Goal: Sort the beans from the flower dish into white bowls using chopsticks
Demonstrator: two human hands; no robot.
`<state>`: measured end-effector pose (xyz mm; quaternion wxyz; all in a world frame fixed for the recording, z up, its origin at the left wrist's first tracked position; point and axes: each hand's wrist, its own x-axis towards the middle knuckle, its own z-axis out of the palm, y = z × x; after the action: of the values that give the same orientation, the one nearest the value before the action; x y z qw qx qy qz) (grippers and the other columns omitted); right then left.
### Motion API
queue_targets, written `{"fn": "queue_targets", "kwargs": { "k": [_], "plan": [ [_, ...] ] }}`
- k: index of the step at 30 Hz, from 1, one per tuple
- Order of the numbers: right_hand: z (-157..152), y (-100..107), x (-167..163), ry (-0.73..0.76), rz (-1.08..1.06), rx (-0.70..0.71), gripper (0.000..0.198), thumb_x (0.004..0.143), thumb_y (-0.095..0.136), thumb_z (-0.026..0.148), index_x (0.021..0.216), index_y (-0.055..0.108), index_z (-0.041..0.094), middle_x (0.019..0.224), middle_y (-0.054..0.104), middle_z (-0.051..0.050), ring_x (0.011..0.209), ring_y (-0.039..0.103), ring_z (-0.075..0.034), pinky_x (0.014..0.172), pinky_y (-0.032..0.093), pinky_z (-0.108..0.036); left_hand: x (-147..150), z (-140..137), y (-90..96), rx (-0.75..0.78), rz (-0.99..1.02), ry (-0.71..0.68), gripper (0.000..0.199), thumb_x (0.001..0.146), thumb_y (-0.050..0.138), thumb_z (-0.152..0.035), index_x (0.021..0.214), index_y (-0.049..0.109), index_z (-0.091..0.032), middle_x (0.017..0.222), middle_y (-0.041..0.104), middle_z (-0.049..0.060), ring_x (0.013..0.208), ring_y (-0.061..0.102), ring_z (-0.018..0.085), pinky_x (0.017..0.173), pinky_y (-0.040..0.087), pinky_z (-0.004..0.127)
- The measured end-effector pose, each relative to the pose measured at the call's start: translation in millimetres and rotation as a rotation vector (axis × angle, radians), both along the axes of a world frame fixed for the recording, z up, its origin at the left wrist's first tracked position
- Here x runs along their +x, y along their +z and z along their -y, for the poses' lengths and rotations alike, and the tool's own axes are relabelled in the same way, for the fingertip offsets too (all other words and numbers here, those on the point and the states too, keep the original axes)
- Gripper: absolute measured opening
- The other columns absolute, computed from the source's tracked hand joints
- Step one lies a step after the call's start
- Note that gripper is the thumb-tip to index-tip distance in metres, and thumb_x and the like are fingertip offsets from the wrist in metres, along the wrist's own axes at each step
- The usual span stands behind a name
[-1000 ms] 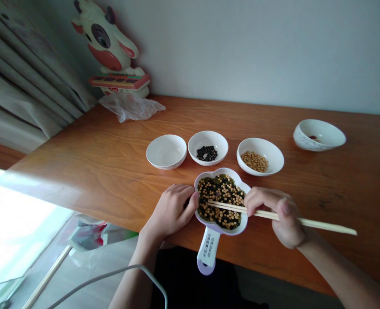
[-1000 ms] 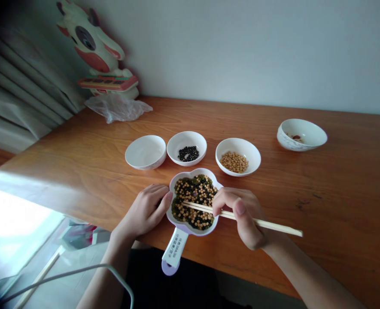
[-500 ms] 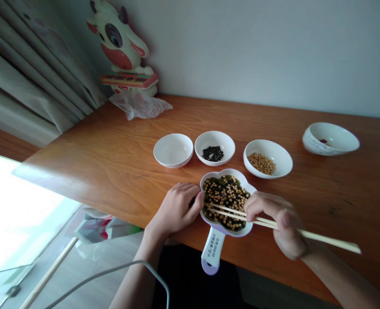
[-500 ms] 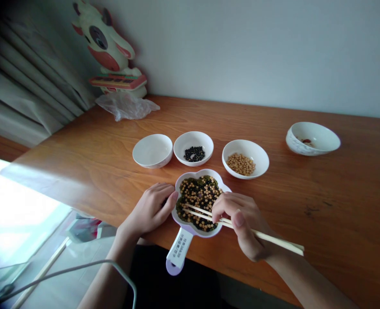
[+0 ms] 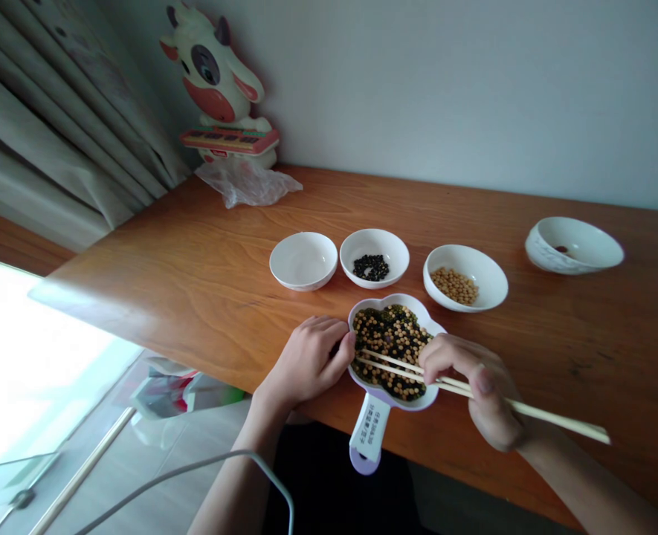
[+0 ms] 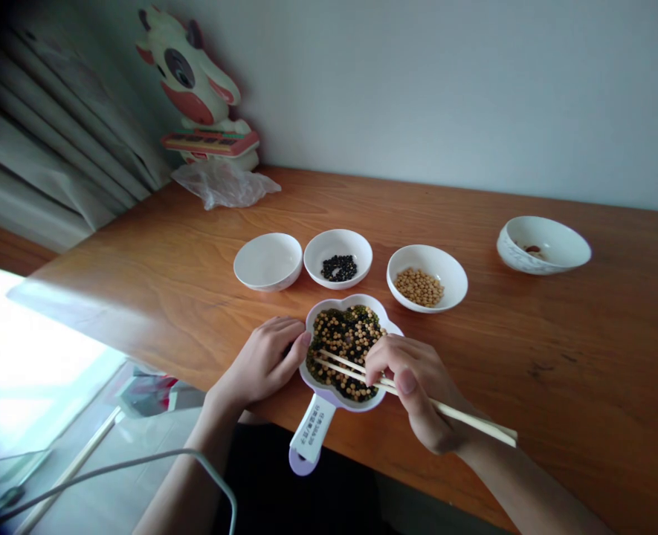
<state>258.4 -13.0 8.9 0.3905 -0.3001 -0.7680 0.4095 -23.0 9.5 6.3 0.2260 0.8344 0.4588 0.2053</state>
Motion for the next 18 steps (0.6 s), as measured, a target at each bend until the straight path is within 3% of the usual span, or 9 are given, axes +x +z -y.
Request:
{"fn": "queue_targets", "kwargs": {
  "k": [18],
  "plan": [
    [-1.2,3.2,-3.8,-0.033,-0.036,0.05,0.059,0.111,0.026,0.053,0.087,0.068,0.02,0.08,0.067,-0.007,0.076,0.065,-0.02,0.072,0.05,-0.036,0.6,0.3,1.1,0.015,-0.002,-0.001,0.037,0.111,0.036,-0.03,0.078,0.05,-0.021,0.079,0.062,0.003,0.074,0.056,0.018,0.079,0.043,0.032]
  ]
}}
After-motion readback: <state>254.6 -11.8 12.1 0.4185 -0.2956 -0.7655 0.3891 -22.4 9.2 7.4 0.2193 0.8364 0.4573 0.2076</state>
